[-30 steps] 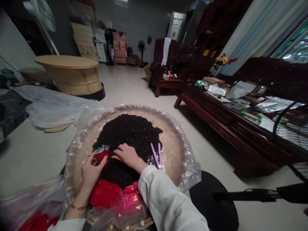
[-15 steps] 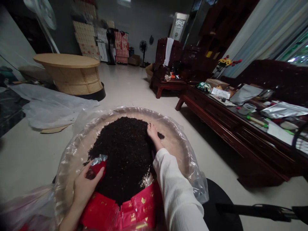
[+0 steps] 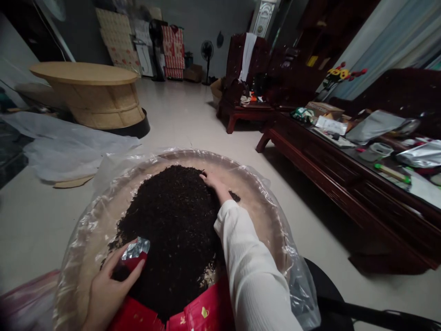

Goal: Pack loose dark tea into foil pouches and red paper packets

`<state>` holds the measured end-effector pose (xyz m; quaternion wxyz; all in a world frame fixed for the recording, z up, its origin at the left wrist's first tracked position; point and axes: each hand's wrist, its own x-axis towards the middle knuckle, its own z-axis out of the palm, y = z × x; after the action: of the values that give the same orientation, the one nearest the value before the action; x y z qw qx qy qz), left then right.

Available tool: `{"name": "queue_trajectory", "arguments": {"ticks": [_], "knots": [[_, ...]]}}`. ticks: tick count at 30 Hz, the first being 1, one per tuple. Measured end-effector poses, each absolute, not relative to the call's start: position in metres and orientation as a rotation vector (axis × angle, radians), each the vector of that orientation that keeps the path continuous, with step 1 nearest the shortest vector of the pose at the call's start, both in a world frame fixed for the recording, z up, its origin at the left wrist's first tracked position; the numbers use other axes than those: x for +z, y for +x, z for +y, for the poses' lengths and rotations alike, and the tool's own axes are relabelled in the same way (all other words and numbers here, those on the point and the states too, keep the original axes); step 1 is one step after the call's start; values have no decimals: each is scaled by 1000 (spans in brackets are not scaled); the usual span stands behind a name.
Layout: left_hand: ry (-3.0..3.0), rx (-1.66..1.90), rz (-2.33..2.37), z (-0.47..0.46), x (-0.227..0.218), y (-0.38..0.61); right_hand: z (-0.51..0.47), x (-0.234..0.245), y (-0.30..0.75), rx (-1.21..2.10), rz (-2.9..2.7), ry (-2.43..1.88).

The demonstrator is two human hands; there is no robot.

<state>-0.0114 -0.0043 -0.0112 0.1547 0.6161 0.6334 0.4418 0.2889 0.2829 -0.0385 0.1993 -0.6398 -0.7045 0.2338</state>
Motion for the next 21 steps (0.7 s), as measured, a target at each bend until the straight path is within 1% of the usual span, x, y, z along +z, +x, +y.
{"name": "queue_trajectory", "arguments": {"ticks": [4,10,15,18,21], "knots": [[1740,1261,1816,-5,-8,-10,259,-30,294,616,-2011,-1747],[1673,1330,1811,-6,-3,-8,202,2,296,441,-2065,-1711],[1631,1353,1832,-8,-3,-8,145,20,262,241,-2149,-1642],[1636,1382,1823,-8,-4,-8,115,23,236,50,-2289,-1575],[1661,1422,1816,-7,-6,-8,89,24,217,-43,-2407,-1462]]}}
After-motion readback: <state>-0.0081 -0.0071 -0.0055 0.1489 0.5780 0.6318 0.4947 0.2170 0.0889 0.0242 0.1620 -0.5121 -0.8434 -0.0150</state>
